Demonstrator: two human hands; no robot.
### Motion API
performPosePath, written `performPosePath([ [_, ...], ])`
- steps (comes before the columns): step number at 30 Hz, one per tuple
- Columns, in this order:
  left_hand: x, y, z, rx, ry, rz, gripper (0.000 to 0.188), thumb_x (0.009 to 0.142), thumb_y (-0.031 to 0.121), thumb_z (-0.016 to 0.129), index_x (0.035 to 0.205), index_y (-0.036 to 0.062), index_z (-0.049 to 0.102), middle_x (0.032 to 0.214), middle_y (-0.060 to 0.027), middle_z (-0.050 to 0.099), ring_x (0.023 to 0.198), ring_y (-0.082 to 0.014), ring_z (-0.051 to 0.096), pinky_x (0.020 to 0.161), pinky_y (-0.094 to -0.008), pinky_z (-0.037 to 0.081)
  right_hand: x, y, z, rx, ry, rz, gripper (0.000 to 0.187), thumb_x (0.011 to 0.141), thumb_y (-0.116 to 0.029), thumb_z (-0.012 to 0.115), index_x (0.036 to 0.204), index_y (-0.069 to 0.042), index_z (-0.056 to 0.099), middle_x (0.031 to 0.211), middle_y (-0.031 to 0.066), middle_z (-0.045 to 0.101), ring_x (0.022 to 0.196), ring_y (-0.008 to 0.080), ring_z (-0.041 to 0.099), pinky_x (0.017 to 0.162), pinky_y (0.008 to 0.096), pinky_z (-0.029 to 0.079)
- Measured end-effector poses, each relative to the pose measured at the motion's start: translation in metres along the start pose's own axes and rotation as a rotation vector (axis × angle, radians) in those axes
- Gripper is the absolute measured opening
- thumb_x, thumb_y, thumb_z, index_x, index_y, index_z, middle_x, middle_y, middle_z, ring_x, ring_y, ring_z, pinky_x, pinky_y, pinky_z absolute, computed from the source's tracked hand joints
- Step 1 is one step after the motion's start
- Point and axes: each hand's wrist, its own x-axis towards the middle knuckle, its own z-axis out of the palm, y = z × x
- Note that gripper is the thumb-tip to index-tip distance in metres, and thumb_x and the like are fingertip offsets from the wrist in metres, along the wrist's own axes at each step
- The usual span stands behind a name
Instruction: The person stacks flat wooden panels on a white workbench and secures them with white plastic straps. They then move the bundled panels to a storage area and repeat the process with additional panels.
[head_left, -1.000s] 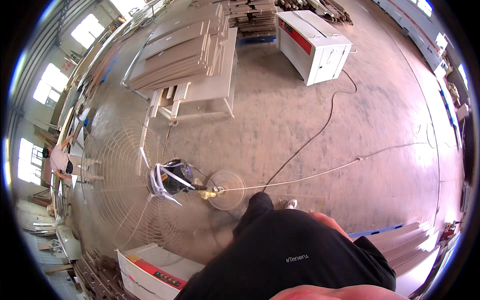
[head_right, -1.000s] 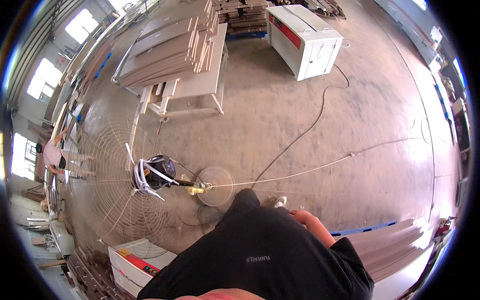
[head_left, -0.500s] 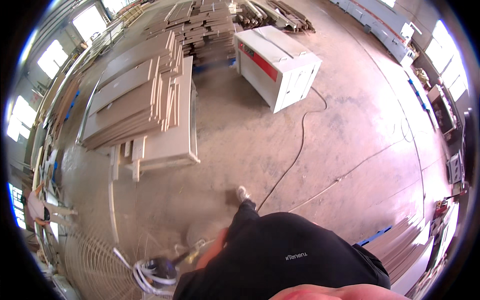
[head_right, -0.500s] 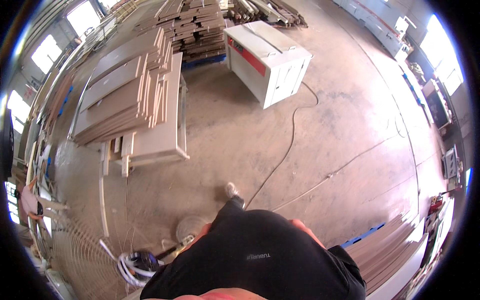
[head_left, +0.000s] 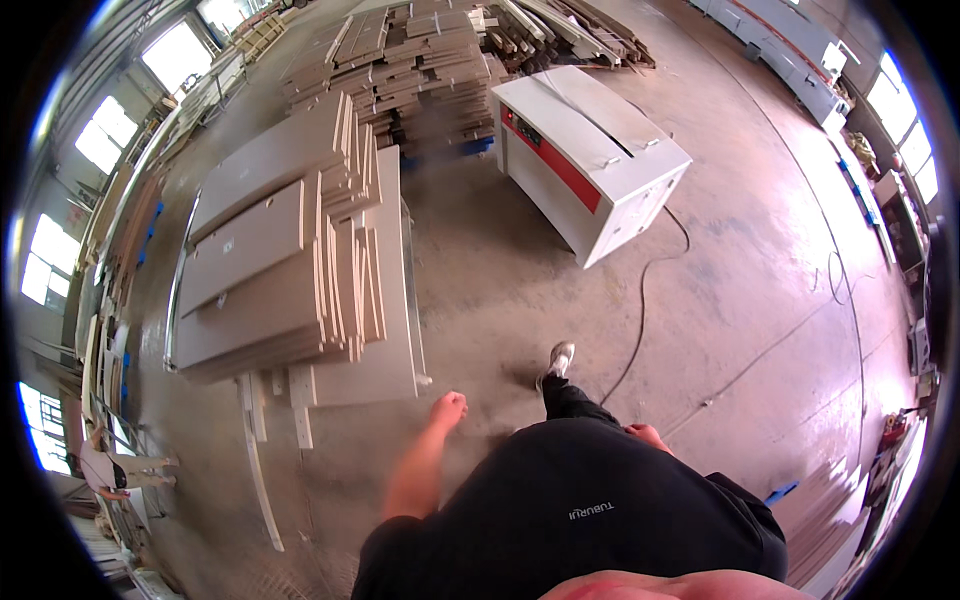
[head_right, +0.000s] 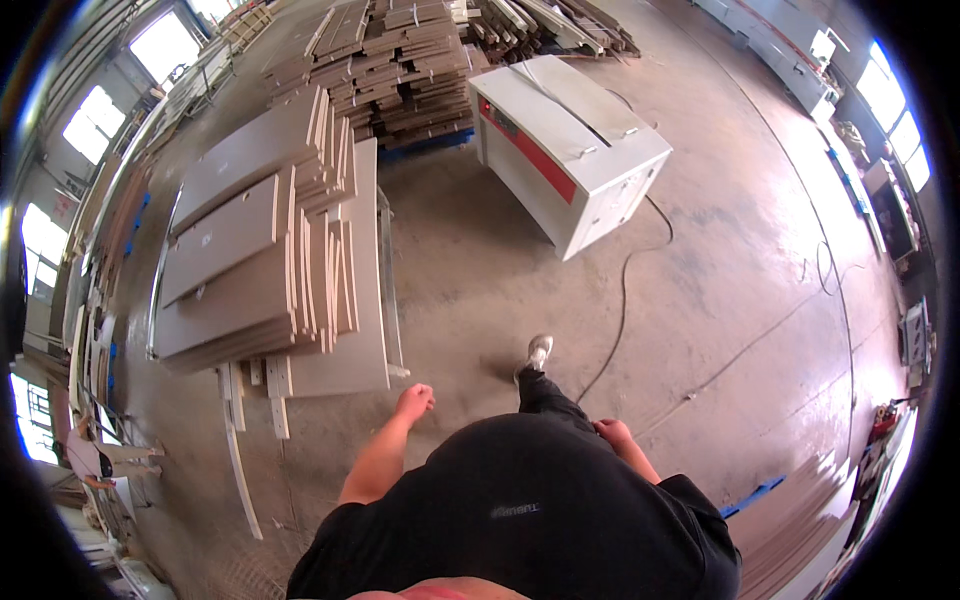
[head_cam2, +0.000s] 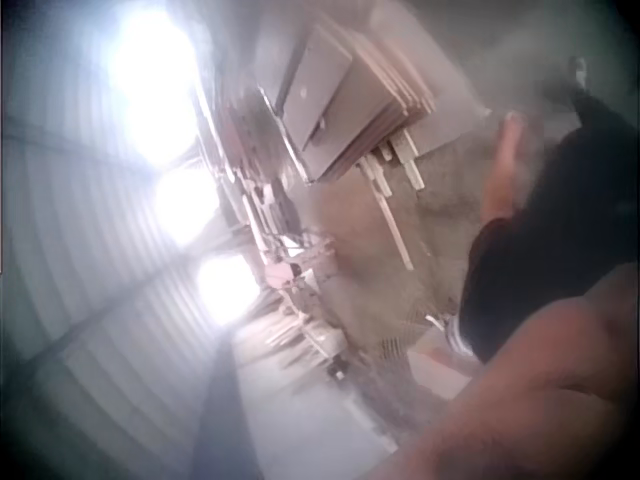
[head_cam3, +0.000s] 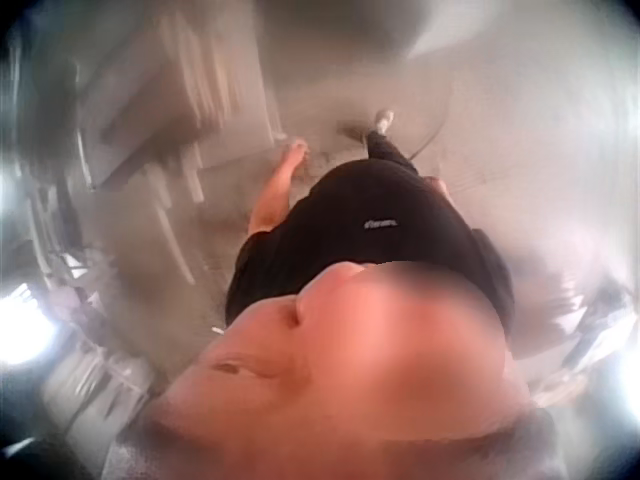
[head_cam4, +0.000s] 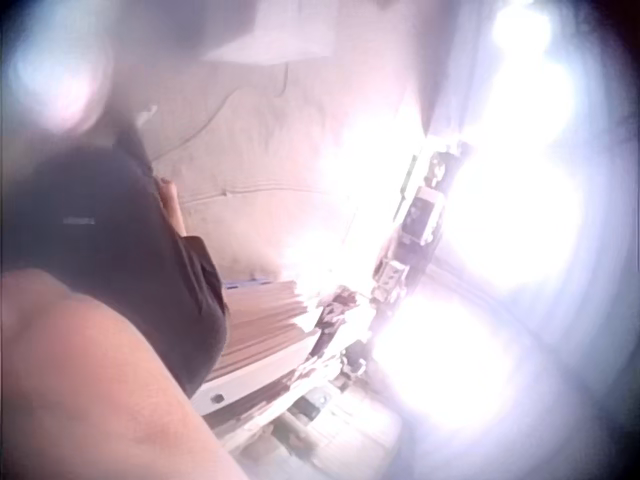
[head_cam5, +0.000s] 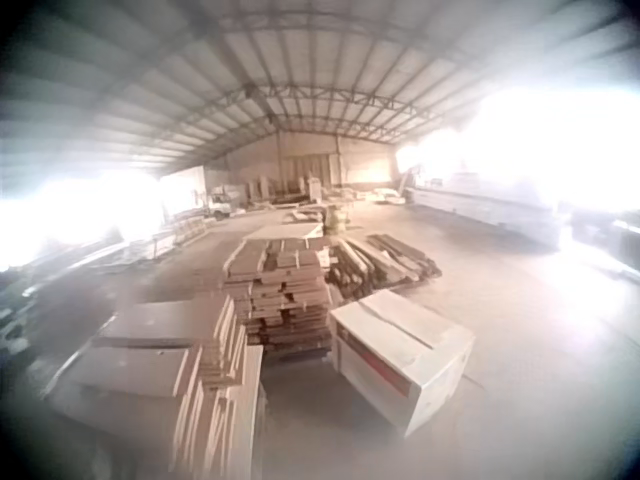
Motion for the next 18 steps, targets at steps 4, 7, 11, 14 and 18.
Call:
performPosePath([
  [4, 0.058, 0.010, 0.005, -0.012, 0.027, -0.036, 0.022, 0.101, 0.026, 0.062, 0.103, 0.0064, 0.072, 0.085, -0.0073, 0.075, 0.072, -0.0170, 0.071, 0.069, -0.0340, 0.058, 0.120, -0.038, 0.001, 0.018, -0.129, 0.030, 0.051, 0.092, -0.051, 0.067, 0.116, -0.008, 0.080, 0.107, 0.0147, 0.079, 0.103, 0.0268, 0.075, 0.093, 0.0386, 0.057],
  [7, 0.073, 0.049, 0.015, 0.249, -0.078, 0.136, 0.027, 0.099, 0.029, 0.064, 0.104, 0.0045, 0.074, 0.088, -0.0138, 0.076, 0.080, -0.0267, 0.073, 0.073, -0.0409, 0.058, 0.234, -0.034, -0.027, -0.025, -0.115, 0.028, 0.050, 0.092, -0.049, 0.068, 0.113, -0.005, 0.079, 0.105, 0.0137, 0.079, 0.101, 0.0262, 0.075, 0.091, 0.0404, 0.058],
  [11, 0.072, 0.054, 0.000, 0.403, -0.033, 0.051, 0.030, 0.097, 0.031, 0.064, 0.102, 0.0043, 0.075, 0.090, -0.0165, 0.075, 0.085, -0.0311, 0.073, 0.076, -0.0433, 0.057, 0.305, -0.197, -0.085, -0.065, -0.228, 0.152, 0.046, 0.094, -0.048, 0.064, 0.109, -0.007, 0.078, 0.104, 0.0148, 0.079, 0.098, 0.0299, 0.075, 0.088, 0.0449, 0.058],
  [14, 0.141, 0.110, 0.000, 0.423, -0.060, 0.102, 0.032, 0.097, 0.033, 0.063, 0.101, 0.0041, 0.076, 0.091, -0.0185, 0.075, 0.089, -0.0343, 0.073, 0.078, -0.0452, 0.057, 0.419, -0.217, -0.168, -0.436, 0.020, -0.318, 0.044, 0.093, -0.048, 0.068, 0.099, -0.006, 0.080, 0.085, 0.0086, 0.078, 0.075, 0.0194, 0.075, 0.076, 0.0385, 0.059],
  [18, 0.218, 0.161, -0.035, 0.434, -0.016, 0.104, 0.035, 0.096, 0.035, 0.063, 0.099, 0.0038, 0.078, 0.093, -0.0212, 0.075, 0.094, -0.0387, 0.073, 0.081, -0.0476, 0.056, 0.474, -0.386, -0.238, -0.256, 0.201, -0.225, 0.046, 0.093, -0.048, 0.065, 0.103, -0.006, 0.080, 0.091, 0.0135, 0.079, 0.090, 0.0293, 0.076, 0.087, 0.0430, 0.058],
])
